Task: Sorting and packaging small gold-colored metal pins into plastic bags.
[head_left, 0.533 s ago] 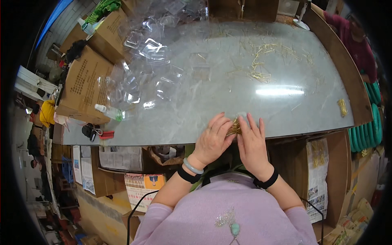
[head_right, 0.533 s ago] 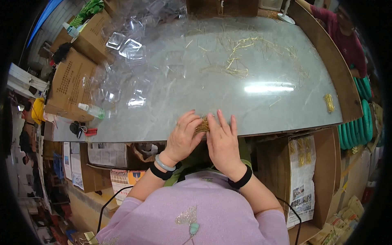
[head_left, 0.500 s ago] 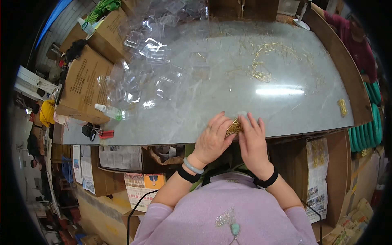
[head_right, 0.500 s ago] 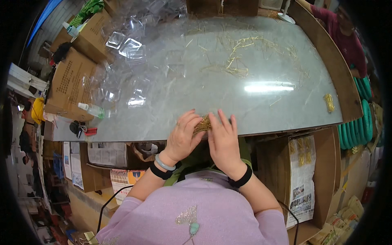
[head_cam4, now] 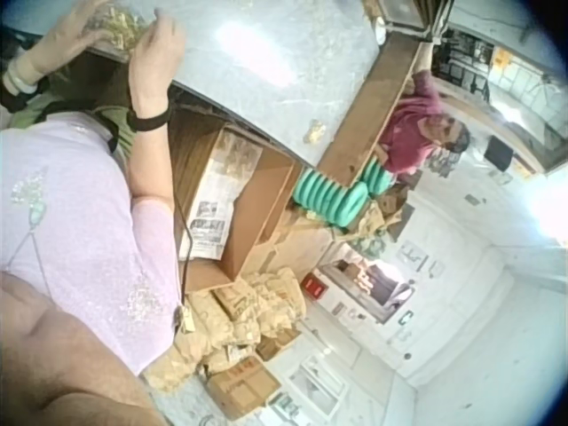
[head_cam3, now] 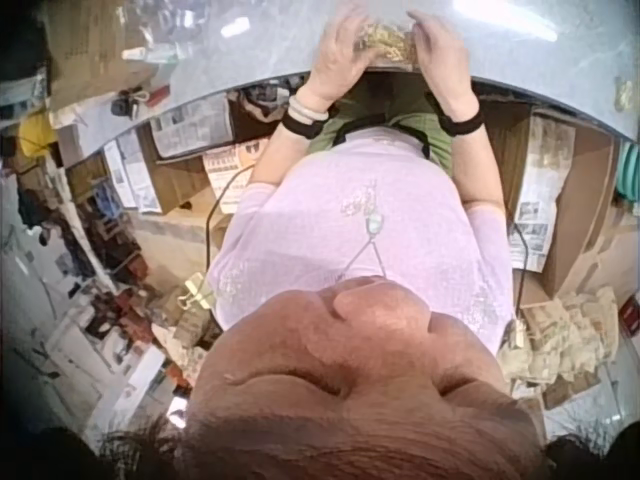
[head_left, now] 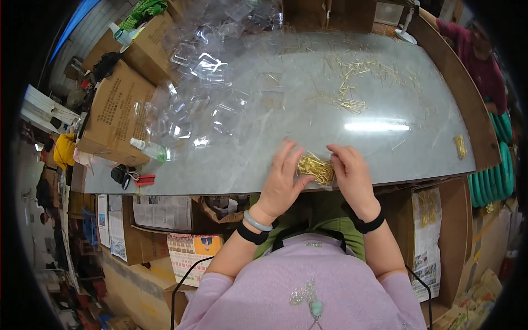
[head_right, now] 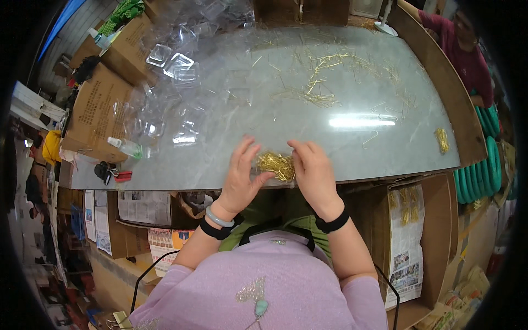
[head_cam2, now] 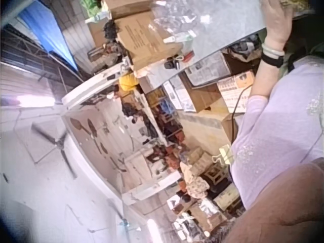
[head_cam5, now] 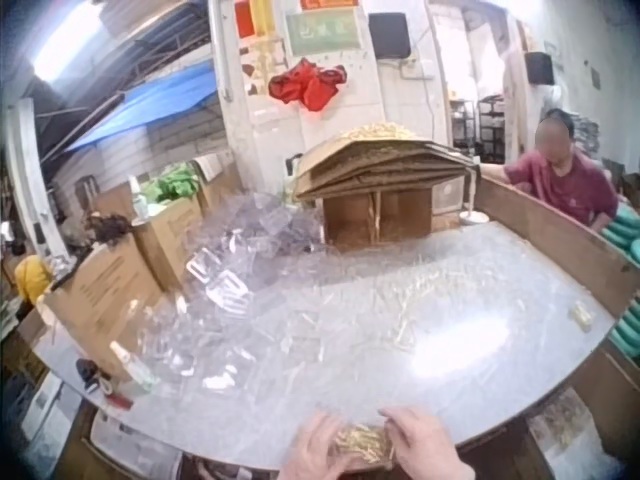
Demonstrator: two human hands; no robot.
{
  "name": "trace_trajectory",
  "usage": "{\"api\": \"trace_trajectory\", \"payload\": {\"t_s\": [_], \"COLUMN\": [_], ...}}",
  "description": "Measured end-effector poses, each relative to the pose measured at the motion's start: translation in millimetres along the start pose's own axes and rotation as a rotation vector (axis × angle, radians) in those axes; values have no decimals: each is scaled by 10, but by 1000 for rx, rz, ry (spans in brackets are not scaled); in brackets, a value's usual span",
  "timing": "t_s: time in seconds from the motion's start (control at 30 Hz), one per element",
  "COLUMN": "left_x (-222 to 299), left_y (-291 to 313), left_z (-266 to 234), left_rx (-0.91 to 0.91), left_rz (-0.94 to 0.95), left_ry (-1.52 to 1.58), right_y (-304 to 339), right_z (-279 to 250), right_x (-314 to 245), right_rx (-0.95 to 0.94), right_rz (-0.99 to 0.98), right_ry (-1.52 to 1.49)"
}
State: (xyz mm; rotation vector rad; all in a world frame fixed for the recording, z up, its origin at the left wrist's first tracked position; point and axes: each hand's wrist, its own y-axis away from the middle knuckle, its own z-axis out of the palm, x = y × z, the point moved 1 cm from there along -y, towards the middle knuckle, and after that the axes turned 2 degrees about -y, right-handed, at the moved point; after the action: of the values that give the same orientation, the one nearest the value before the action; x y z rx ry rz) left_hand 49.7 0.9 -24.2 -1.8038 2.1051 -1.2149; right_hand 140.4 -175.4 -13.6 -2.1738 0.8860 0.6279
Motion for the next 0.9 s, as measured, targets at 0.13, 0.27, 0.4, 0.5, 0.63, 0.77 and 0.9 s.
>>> {"api": "trace_trajectory", "payload": {"t_s": [0.13, 0.27, 0.4, 0.5, 0.63, 0.77, 0.9], "left_x": [72, 182, 282, 231, 187, 269, 246], "left_y": [45, 100, 60, -5, 22, -20, -52], "left_z": [2, 21, 109, 116, 135, 143, 194], "left_rx": [140, -64, -96, -122, -132, -97, -99], "left_rz": [-199, -239, -149, -165, -133, -158, -210], "left_ry": [-36, 79, 24, 11, 6, -21, -26], "right_y": [147, 302, 380, 450, 527, 492, 487], "right_z": [-92, -83, -38, 6, -26, -27, 5], "right_x": [13, -15, -238, -336, -254, -121, -177], "right_rx": [85, 204, 181, 60, 139, 171, 158], "right_rz": [408, 502, 267, 147, 330, 274, 211], "right_ry": [-321, -357, -110, -198, -273, -233, -238]}}
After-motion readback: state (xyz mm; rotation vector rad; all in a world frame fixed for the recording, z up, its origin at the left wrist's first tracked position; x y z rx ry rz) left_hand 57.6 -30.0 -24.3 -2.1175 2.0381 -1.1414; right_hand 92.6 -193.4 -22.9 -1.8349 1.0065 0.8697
